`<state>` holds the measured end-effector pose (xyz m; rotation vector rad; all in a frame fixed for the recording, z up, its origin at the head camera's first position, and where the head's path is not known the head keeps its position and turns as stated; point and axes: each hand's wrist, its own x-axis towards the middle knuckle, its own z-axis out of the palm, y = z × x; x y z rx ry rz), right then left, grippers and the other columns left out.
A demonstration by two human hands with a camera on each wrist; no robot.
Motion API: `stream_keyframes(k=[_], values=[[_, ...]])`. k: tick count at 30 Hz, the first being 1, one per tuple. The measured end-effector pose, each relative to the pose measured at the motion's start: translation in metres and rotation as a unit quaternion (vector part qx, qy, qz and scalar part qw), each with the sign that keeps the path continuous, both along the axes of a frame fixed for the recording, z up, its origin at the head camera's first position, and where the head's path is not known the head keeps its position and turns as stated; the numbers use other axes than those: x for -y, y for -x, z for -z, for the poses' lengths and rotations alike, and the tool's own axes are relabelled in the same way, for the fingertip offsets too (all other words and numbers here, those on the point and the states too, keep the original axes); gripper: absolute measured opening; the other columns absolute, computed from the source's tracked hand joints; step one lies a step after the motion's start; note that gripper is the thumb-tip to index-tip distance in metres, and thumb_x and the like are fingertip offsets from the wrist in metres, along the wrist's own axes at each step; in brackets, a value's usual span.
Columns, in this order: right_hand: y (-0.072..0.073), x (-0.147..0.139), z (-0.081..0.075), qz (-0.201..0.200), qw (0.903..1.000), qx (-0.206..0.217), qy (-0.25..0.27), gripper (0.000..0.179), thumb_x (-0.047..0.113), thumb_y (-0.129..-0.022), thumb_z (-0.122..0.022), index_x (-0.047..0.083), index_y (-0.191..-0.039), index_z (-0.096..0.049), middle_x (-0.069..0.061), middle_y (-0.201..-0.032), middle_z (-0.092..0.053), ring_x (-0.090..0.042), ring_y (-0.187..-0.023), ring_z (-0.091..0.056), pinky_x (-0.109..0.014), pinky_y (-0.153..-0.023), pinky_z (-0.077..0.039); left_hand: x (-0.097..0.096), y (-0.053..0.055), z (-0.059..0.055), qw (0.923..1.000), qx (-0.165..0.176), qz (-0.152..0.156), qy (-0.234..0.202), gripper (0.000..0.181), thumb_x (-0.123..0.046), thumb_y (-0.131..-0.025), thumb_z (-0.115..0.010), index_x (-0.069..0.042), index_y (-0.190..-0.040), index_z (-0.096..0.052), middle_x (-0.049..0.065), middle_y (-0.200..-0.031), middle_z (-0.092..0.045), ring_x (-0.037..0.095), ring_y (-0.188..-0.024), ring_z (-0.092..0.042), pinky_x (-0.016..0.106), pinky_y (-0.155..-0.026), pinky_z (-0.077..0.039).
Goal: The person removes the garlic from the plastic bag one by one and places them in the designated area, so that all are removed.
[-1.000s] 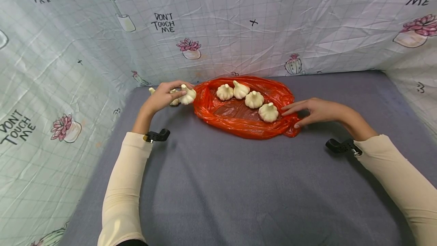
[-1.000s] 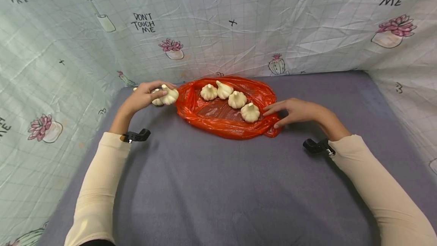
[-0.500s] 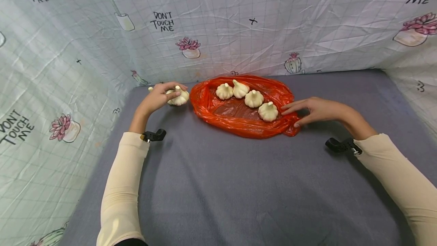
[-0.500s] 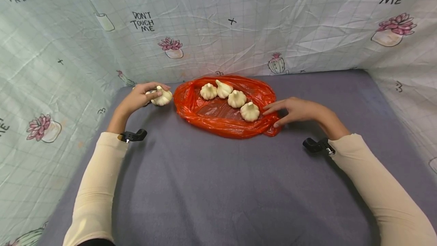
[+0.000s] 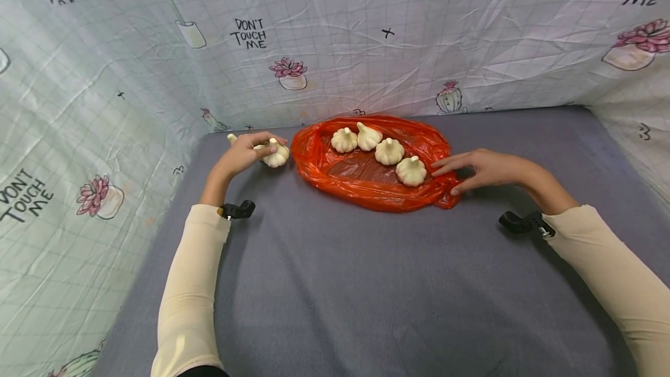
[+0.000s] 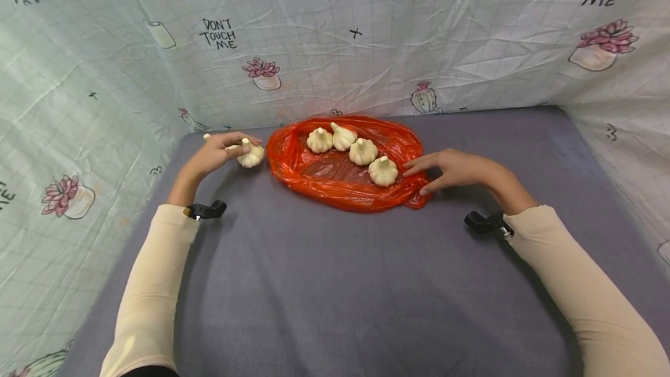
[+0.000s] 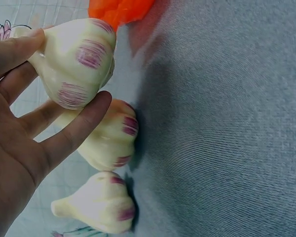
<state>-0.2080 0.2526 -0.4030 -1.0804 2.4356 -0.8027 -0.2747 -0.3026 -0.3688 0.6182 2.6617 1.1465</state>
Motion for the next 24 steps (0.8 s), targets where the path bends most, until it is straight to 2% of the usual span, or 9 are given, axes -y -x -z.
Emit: stream_keyframes(k=[7,11,17,24], values=[[-0.001,-0.001,-0.001,0.004,1.0,0.006,-0.001,0.05,0.029,-0.09,-0.079,0.016,-0.137,-0.067,-0.009,-0.151,-0.053,-0.041,-0.143,-0.04,-0.06,-0.108,-0.037,0.001,0.002,0.007,0.9998,0.013,0.002,-0.014,0.03,-0.024,-0.104,-0.061,-0.008,-0.127,-0.071,0.007,-0.132,-0.067,0.019,-0.123,-0.057,0.028,-0.096,-0.045],[-0.001,-0.001,-0.001,0.002,1.0,0.0,0.002,0.049,0.028,-0.09,-0.079,0.015,-0.136,-0.067,-0.01,-0.15,-0.054,-0.042,-0.141,-0.041,-0.061,-0.108,-0.037,-0.003,0.004,0.01,0.9998,0.017,0.005,-0.012,0.028,-0.024,-0.104,-0.061,-0.011,-0.126,-0.071,0.007,-0.132,-0.067,0.019,-0.118,-0.06,0.023,-0.091,-0.048],[-0.003,0.0,-0.002,-0.002,0.9999,-0.008,0.007,0.048,0.027,-0.09,-0.08,0.015,-0.135,-0.068,-0.011,-0.148,-0.055,-0.043,-0.14,-0.042,-0.06,-0.106,-0.039,-0.009,0.012,0.008,0.9994,-0.01,0.02,0.026,0.024,-0.022,-0.104,-0.061,-0.01,-0.122,-0.072,0.007,-0.131,-0.068,0.019,-0.12,-0.059,0.035,-0.099,-0.045],[-0.003,0.0,-0.004,0.001,0.9999,0.01,0.002,0.05,0.028,-0.09,-0.079,0.014,-0.136,-0.067,-0.01,-0.151,-0.053,-0.042,-0.143,-0.04,-0.061,-0.109,-0.037,-0.01,0.018,0.007,0.9983,-0.005,0.016,0.056,0.023,-0.017,-0.104,-0.06,-0.008,-0.122,-0.071,0.011,-0.134,-0.066,0.027,-0.123,-0.057,0.047,-0.104,-0.043]])
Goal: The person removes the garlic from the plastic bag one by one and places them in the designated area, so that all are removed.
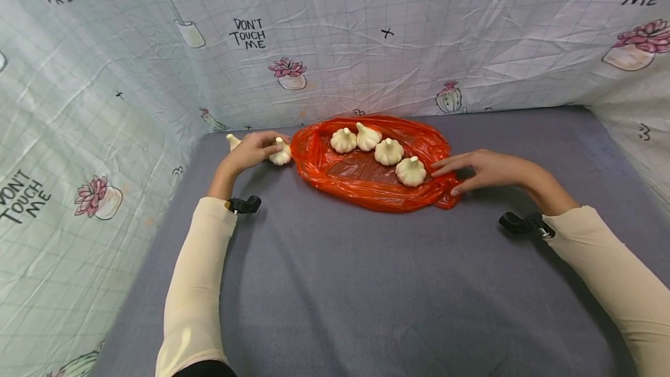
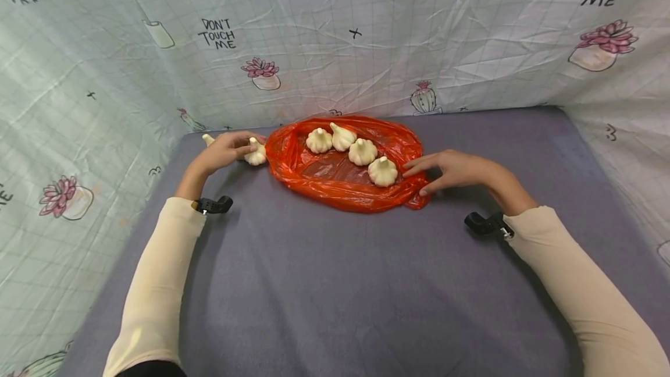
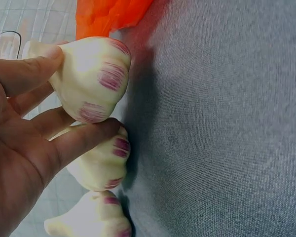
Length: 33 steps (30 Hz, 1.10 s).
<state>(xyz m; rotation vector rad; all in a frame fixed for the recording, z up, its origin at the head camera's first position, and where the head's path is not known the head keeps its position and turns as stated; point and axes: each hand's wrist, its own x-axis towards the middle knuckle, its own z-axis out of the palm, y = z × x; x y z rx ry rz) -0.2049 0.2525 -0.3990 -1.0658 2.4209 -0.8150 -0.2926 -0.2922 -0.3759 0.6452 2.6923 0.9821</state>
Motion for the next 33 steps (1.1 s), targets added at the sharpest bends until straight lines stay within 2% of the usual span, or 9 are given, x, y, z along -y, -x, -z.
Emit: stream_keyframes(k=[7,16,21,27,29,33], values=[[0.001,0.0,0.002,0.004,1.0,0.002,-0.004,0.051,0.03,-0.091,-0.078,0.014,-0.137,-0.066,-0.01,-0.151,-0.052,-0.042,-0.143,-0.038,-0.062,-0.109,-0.034,0.004,0.004,0.0,0.9998,-0.003,-0.015,0.008,0.025,-0.02,-0.104,-0.06,-0.007,-0.123,-0.07,0.013,-0.133,-0.065,0.03,-0.128,-0.055,0.049,-0.108,-0.04],[0.002,0.0,0.004,0.005,1.0,-0.002,0.0,0.05,0.029,-0.091,-0.079,0.014,-0.137,-0.066,-0.01,-0.151,-0.052,-0.041,-0.143,-0.038,-0.062,-0.109,-0.035,0.004,0.003,-0.007,0.9995,0.013,-0.03,0.005,0.029,-0.018,-0.105,-0.058,-0.003,-0.127,-0.067,0.016,-0.136,-0.062,0.033,-0.135,-0.051,0.051,-0.112,-0.037],[0.002,-0.001,0.005,0.004,1.0,-0.004,0.002,0.049,0.028,-0.091,-0.078,0.014,-0.137,-0.066,-0.011,-0.151,-0.052,-0.042,-0.143,-0.038,-0.063,-0.109,-0.034,0.005,0.001,-0.01,0.999,0.004,-0.031,0.032,0.029,-0.018,-0.105,-0.058,-0.001,-0.127,-0.067,0.019,-0.135,-0.063,0.036,-0.134,-0.051,0.052,-0.11,-0.038],[0.001,-0.001,0.005,0.002,1.0,-0.005,0.004,0.049,0.028,-0.091,-0.078,0.014,-0.137,-0.066,-0.011,-0.151,-0.052,-0.043,-0.143,-0.038,-0.063,-0.11,-0.034,0.01,0.0,-0.006,0.9982,0.018,-0.028,0.05,0.03,-0.017,-0.106,-0.057,-0.001,-0.128,-0.066,0.019,-0.136,-0.061,0.037,-0.137,-0.048,0.053,-0.112,-0.037],[0.001,-0.001,0.005,0.001,1.0,-0.008,0.004,0.049,0.028,-0.091,-0.078,0.014,-0.136,-0.067,-0.011,-0.151,-0.053,-0.043,-0.142,-0.039,-0.063,-0.109,-0.035,0.011,0.0,-0.006,0.9986,0.017,-0.024,0.044,0.029,-0.018,-0.105,-0.057,-0.003,-0.128,-0.067,0.017,-0.136,-0.062,0.035,-0.135,-0.05,0.052,-0.11,-0.038],[0.002,0.001,0.004,-0.002,0.9999,-0.016,0.001,0.048,0.028,-0.091,-0.078,0.014,-0.136,-0.067,-0.011,-0.149,-0.054,-0.043,-0.141,-0.041,-0.063,-0.107,-0.036,0.01,0.002,-0.009,0.999,0.005,-0.004,0.044,0.029,-0.024,-0.105,-0.059,-0.008,-0.127,-0.07,0.015,-0.129,-0.066,0.03,-0.114,-0.057,0.044,-0.096,-0.044]])
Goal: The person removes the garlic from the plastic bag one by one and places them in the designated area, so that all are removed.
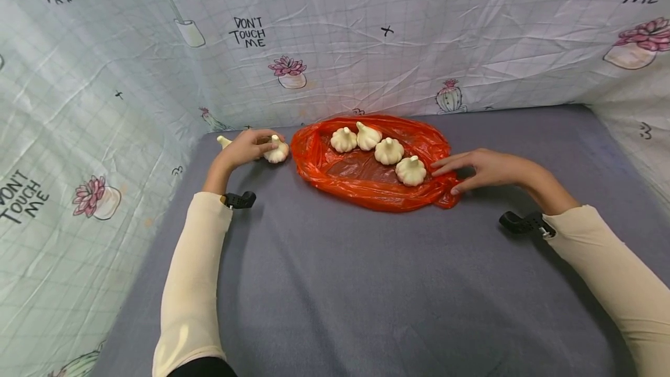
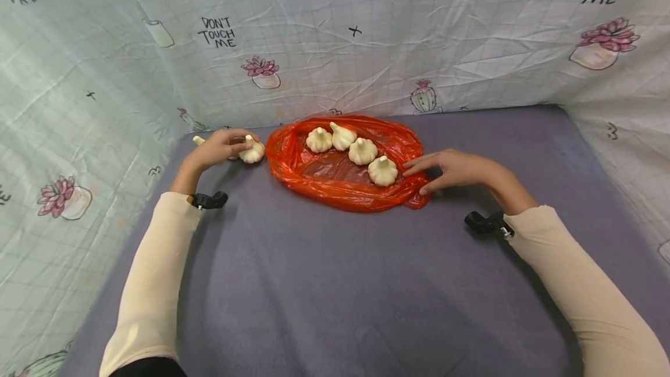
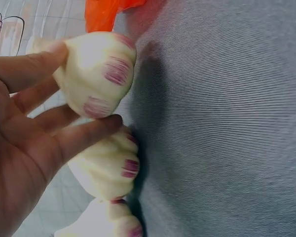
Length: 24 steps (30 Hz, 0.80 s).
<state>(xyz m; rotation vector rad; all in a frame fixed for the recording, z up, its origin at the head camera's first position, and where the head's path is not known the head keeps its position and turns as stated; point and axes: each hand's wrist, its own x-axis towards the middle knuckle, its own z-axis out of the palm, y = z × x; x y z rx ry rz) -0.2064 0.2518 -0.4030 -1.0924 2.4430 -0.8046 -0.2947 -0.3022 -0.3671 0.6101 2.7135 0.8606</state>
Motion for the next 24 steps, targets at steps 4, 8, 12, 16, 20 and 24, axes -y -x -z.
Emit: stream_keyframes(k=[4,8,12,16,20,24], values=[[-0.001,-0.001,-0.001,0.002,1.0,0.006,-0.001,0.049,0.029,-0.091,-0.078,0.014,-0.137,-0.066,-0.011,-0.15,-0.053,-0.044,-0.142,-0.039,-0.063,-0.108,-0.035,-0.005,0.006,-0.003,0.9996,0.006,0.027,0.008,0.029,-0.023,-0.104,-0.061,-0.01,-0.127,-0.071,0.013,-0.126,-0.068,0.026,-0.104,-0.057,0.039,-0.091,-0.044],[0.0,-0.001,-0.001,0.001,0.9999,0.015,-0.001,0.05,0.03,-0.092,-0.077,0.014,-0.137,-0.066,-0.012,-0.152,-0.051,-0.045,-0.143,-0.037,-0.064,-0.11,-0.033,-0.009,0.013,-0.005,0.9987,0.016,0.044,0.02,0.027,-0.016,-0.103,-0.062,-0.007,-0.127,-0.071,0.013,-0.126,-0.068,0.025,-0.109,-0.058,0.04,-0.096,-0.044],[-0.001,-0.001,-0.001,-0.001,0.9999,0.017,0.0,0.05,0.029,-0.092,-0.078,0.013,-0.137,-0.066,-0.013,-0.152,-0.051,-0.045,-0.143,-0.037,-0.064,-0.11,-0.033,-0.011,0.019,-0.008,0.9975,0.032,0.054,0.034,0.026,-0.014,-0.103,-0.061,-0.009,-0.127,-0.071,0.012,-0.127,-0.068,0.025,-0.109,-0.057,0.041,-0.095,-0.044],[-0.001,-0.001,0.0,0.004,0.9997,0.022,0.003,0.049,0.028,-0.092,-0.078,0.013,-0.137,-0.066,-0.012,-0.152,-0.051,-0.045,-0.144,-0.036,-0.064,-0.11,-0.032,-0.007,0.026,-0.009,0.9954,0.038,0.067,0.056,0.025,-0.013,-0.103,-0.061,-0.011,-0.126,-0.072,0.01,-0.129,-0.067,0.024,-0.111,-0.057,0.04,-0.094,-0.045],[-0.001,-0.001,-0.001,0.008,0.9996,0.024,0.008,0.049,0.028,-0.091,-0.078,0.014,-0.137,-0.066,-0.012,-0.152,-0.051,-0.045,-0.144,-0.036,-0.064,-0.11,-0.033,-0.005,0.03,-0.01,0.9939,0.043,0.079,0.065,0.025,-0.01,-0.103,-0.061,-0.01,-0.125,-0.072,0.011,-0.131,-0.067,0.025,-0.116,-0.058,0.044,-0.1,-0.045],[-0.002,0.0,-0.002,0.007,0.9998,0.014,0.01,0.048,0.027,-0.091,-0.079,0.015,-0.135,-0.068,-0.012,-0.15,-0.053,-0.045,-0.142,-0.039,-0.064,-0.108,-0.035,-0.005,0.031,-0.011,0.9939,0.044,0.072,0.071,0.026,-0.011,-0.103,-0.06,-0.009,-0.127,-0.071,0.013,-0.13,-0.066,0.028,-0.116,-0.056,0.047,-0.102,-0.043]])
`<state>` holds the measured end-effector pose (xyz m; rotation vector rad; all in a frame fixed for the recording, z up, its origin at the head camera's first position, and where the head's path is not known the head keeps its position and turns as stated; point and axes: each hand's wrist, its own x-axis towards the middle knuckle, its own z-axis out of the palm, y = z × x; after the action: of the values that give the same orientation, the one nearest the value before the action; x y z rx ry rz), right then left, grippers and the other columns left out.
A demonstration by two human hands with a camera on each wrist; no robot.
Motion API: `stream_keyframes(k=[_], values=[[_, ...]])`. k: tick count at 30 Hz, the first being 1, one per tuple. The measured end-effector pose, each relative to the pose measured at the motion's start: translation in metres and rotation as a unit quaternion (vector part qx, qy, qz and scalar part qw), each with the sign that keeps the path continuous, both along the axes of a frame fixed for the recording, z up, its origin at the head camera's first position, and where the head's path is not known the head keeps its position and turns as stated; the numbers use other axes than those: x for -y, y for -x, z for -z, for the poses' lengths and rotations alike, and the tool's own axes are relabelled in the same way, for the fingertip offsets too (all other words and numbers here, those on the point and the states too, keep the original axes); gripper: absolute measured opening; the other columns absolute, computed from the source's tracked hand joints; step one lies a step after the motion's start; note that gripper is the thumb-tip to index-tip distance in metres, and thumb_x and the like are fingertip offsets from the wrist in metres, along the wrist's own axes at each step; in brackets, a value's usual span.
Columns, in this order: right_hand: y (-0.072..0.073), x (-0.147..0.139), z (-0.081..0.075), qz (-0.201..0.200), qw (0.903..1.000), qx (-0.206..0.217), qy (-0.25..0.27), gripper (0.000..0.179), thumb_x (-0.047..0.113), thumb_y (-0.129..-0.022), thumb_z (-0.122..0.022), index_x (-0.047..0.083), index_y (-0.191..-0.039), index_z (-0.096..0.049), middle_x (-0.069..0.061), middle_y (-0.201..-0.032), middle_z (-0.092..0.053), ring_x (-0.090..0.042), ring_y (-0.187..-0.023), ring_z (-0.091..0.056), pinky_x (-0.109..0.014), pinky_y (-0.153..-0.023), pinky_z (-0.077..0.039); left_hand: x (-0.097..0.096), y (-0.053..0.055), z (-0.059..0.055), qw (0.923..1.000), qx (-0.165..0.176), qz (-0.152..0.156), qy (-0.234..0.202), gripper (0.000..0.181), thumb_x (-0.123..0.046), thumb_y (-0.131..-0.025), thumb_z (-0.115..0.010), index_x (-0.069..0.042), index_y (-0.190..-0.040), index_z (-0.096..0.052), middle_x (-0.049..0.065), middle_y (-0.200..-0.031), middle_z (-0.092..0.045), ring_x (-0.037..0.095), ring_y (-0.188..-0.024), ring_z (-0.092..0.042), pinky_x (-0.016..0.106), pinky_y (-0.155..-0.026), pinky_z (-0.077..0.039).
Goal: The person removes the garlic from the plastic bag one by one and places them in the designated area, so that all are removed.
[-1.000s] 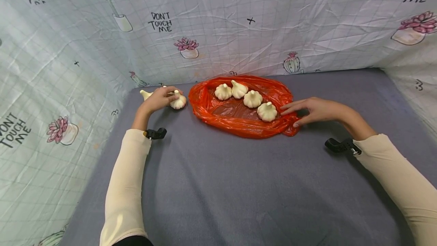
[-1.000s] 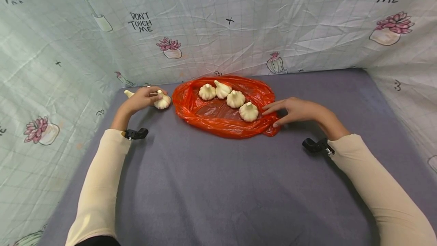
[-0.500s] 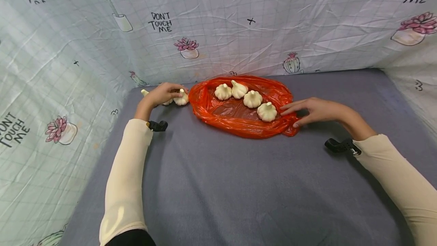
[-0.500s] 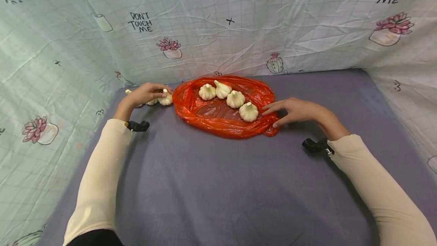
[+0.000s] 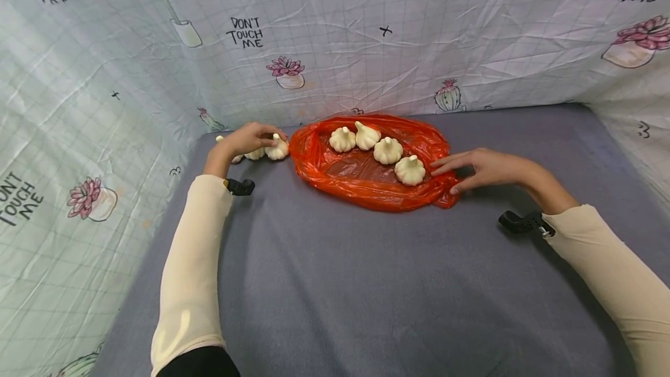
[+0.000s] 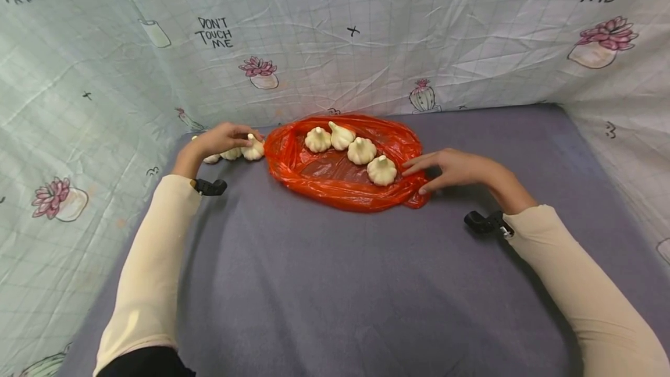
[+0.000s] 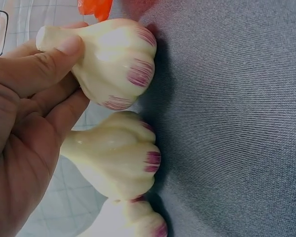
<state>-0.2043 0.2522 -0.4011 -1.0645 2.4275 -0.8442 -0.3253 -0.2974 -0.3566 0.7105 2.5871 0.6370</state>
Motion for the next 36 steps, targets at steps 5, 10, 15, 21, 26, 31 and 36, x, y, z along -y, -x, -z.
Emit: stream_keyframes(k=[5,10,15,21,26,31,36], values=[[-0.001,0.0,-0.001,0.001,1.0,-0.006,-0.002,0.047,0.027,-0.09,-0.079,0.016,-0.135,-0.068,-0.011,-0.15,-0.053,-0.043,-0.142,-0.039,-0.063,-0.109,-0.035,0.0,-0.001,0.0,0.9999,0.0,-0.014,0.001,0.027,-0.008,-0.104,-0.057,-0.006,-0.129,-0.068,0.017,-0.134,-0.063,0.031,-0.12,-0.054,0.05,-0.104,-0.041],[0.001,0.0,0.0,0.003,1.0,0.002,-0.006,0.048,0.028,-0.091,-0.079,0.015,-0.135,-0.067,-0.011,-0.15,-0.053,-0.043,-0.143,-0.038,-0.062,-0.109,-0.034,0.001,-0.004,-0.001,0.9998,-0.001,-0.019,-0.003,0.03,-0.006,-0.103,-0.058,-0.004,-0.133,-0.065,0.019,-0.139,-0.059,0.034,-0.126,-0.052,0.053,-0.108,-0.04],[0.002,0.001,0.0,0.003,0.9999,-0.004,-0.012,0.048,0.028,-0.09,-0.079,0.016,-0.136,-0.067,-0.009,-0.15,-0.053,-0.041,-0.143,-0.039,-0.06,-0.109,-0.035,-0.005,-0.01,-0.007,0.9994,-0.002,-0.035,-0.006,0.037,-0.013,-0.104,-0.058,-0.007,-0.14,-0.06,0.018,-0.146,-0.054,0.037,-0.135,-0.048,0.055,-0.113,-0.035],[0.001,0.001,-0.001,0.001,0.9999,0.002,-0.01,0.049,0.026,-0.09,-0.08,0.014,-0.136,-0.067,-0.011,-0.151,-0.053,-0.041,-0.143,-0.039,-0.061,-0.11,-0.035,-0.034,-0.026,-0.024,0.9983,-0.055,-0.019,-0.007,0.039,-0.024,-0.104,-0.059,-0.011,-0.14,-0.06,0.013,-0.147,-0.055,0.042,-0.135,-0.05,0.055,-0.112,-0.038],[0.002,0.0,0.003,0.003,0.9999,0.005,-0.01,0.049,0.028,-0.091,-0.079,0.014,-0.136,-0.067,-0.011,-0.152,-0.052,-0.042,-0.144,-0.037,-0.061,-0.109,-0.034,-0.063,-0.037,-0.031,0.9934,-0.111,0.024,-0.015,0.036,-0.023,-0.103,-0.061,-0.007,-0.135,-0.064,0.013,-0.139,-0.062,0.039,-0.13,-0.054,0.054,-0.109,-0.042],[0.003,0.0,0.003,0.005,0.9999,0.013,-0.005,0.049,0.028,-0.091,-0.079,0.015,-0.137,-0.066,-0.011,-0.152,-0.052,-0.043,-0.144,-0.037,-0.062,-0.11,-0.033,-0.092,-0.054,-0.038,0.9872,-0.14,0.066,-0.041,0.032,-0.023,-0.104,-0.061,-0.008,-0.131,-0.067,0.011,-0.133,-0.065,0.031,-0.127,-0.057,0.048,-0.108,-0.043],[0.004,-0.002,0.001,0.016,0.9991,0.04,-0.005,0.05,0.027,-0.091,-0.079,0.016,-0.138,-0.066,-0.01,-0.153,-0.051,-0.043,-0.146,-0.034,-0.064,-0.113,-0.029,-0.119,-0.067,-0.041,0.981,-0.146,0.109,-0.065,0.03,-0.017,-0.103,-0.062,-0.004,-0.13,-0.067,0.011,-0.13,-0.067,0.028,-0.121,-0.06,0.043,-0.105,-0.044]])
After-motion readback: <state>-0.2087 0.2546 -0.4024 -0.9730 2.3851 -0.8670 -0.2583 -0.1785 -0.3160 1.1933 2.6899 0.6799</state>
